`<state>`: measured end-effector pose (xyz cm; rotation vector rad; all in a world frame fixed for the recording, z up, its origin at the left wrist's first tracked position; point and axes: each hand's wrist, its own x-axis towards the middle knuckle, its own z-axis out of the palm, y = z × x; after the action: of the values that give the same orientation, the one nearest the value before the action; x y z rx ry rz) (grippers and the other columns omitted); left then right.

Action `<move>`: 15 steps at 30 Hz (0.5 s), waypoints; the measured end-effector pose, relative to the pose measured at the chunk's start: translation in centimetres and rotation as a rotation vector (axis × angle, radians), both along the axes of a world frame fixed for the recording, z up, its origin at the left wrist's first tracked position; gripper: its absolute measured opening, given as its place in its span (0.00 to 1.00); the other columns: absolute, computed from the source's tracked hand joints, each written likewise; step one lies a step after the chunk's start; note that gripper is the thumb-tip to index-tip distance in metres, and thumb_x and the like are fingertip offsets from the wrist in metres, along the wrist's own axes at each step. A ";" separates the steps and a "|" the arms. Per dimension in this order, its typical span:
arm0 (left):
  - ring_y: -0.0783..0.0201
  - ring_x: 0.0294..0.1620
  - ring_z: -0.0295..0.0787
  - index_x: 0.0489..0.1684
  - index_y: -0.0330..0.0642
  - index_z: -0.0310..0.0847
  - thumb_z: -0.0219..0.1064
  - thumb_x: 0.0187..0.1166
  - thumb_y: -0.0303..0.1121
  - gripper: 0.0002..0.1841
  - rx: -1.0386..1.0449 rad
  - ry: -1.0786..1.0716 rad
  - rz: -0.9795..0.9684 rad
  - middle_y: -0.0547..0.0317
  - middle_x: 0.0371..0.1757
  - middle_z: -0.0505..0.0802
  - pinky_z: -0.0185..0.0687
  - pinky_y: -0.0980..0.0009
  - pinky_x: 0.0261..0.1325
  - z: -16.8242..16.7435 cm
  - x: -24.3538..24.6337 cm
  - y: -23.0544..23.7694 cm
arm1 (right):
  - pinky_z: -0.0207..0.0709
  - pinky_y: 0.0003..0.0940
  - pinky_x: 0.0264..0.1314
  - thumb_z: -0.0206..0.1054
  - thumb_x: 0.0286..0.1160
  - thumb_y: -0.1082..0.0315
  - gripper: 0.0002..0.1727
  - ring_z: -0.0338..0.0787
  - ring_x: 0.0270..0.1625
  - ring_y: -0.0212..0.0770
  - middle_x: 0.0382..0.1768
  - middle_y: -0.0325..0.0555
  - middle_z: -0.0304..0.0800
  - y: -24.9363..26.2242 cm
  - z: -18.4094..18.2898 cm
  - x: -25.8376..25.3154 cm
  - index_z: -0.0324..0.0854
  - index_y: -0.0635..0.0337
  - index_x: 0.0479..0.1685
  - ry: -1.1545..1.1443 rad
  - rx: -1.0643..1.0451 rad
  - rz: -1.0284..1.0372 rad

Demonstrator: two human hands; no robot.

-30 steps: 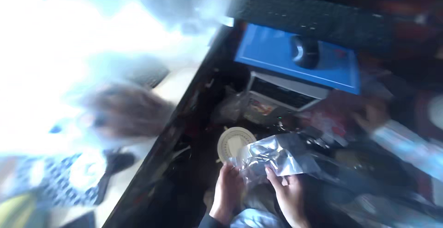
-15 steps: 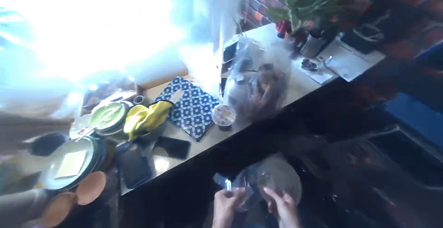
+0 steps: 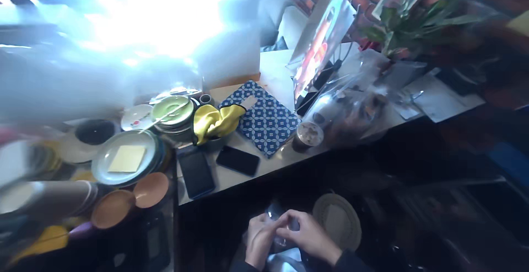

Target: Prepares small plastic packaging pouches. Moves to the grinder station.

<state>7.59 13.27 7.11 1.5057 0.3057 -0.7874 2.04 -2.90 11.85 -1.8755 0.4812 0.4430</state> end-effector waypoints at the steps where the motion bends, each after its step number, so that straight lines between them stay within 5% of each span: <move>1: 0.65 0.23 0.87 0.19 0.39 0.85 0.86 0.61 0.43 0.18 -0.042 0.026 0.007 0.58 0.20 0.90 0.86 0.63 0.33 -0.1 0.3 0.3 | 0.85 0.43 0.57 0.80 0.65 0.45 0.22 0.92 0.47 0.34 0.41 0.37 0.95 0.2 -0.1 1.0 0.92 0.52 0.47 0.044 0.017 0.049; 4: 0.65 0.21 0.86 0.31 0.34 0.85 0.74 0.78 0.41 0.16 -0.141 0.117 0.081 0.55 0.21 0.89 0.86 0.65 0.29 -0.1 0.8 1.4 | 0.84 0.41 0.42 0.80 0.64 0.46 0.19 0.90 0.32 0.33 0.28 0.37 0.92 0.2 -1.0 2.9 0.91 0.54 0.32 0.074 0.040 0.038; 6: 0.65 0.14 0.83 0.26 0.34 0.83 0.80 0.70 0.38 0.16 -0.091 0.088 0.137 0.55 0.16 0.87 0.83 0.69 0.21 0.1 1.1 2.3 | 0.84 0.41 0.40 0.79 0.64 0.47 0.18 0.89 0.30 0.34 0.25 0.37 0.91 -0.1 -1.0 3.8 0.91 0.53 0.31 0.062 -0.037 0.033; 8: 0.65 0.10 0.80 0.11 0.41 0.74 0.89 0.53 0.39 0.23 0.049 -0.042 0.143 0.58 0.10 0.83 0.79 0.68 0.15 0.4 1.1 3.0 | 0.80 0.43 0.36 0.78 0.60 0.49 0.15 0.86 0.28 0.35 0.22 0.36 0.88 -0.1 -0.5 4.1 0.91 0.51 0.28 -0.007 -0.220 0.033; 12: 0.69 0.10 0.65 0.02 0.52 0.63 0.78 0.43 0.32 0.20 0.409 -0.395 0.095 0.70 0.07 0.69 0.61 0.64 0.18 1.8 0.9 3.6 | 0.80 0.46 0.31 0.75 0.56 0.52 0.14 0.85 0.26 0.38 0.19 0.36 0.83 -0.5 -1.0 4.2 0.85 0.51 0.20 -0.197 -0.539 -0.049; 14: 0.63 0.17 0.75 0.14 0.46 0.75 0.76 0.46 0.28 0.11 0.533 -0.517 0.053 0.64 0.15 0.78 0.72 0.56 0.24 1.9 0.9 3.8 | 0.84 0.49 0.37 0.76 0.60 0.54 0.13 0.89 0.31 0.41 0.24 0.39 0.88 -1.1 -1.1 4.3 0.88 0.54 0.26 -0.160 -0.578 -0.088; 15: 0.60 0.26 0.85 0.29 0.43 0.83 0.77 0.52 0.28 0.09 0.555 -0.552 -0.012 0.61 0.26 0.87 0.83 0.52 0.31 1.5 1.1 4.0 | 0.86 0.47 0.40 0.74 0.63 0.55 0.11 0.91 0.33 0.39 0.28 0.38 0.91 -1.4 -1.1 4.6 0.90 0.53 0.31 -0.106 -0.535 -0.105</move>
<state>8.68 17.30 8.66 2.1760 0.0969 -0.2696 6.63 -4.26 10.76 -2.3571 0.6700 0.1475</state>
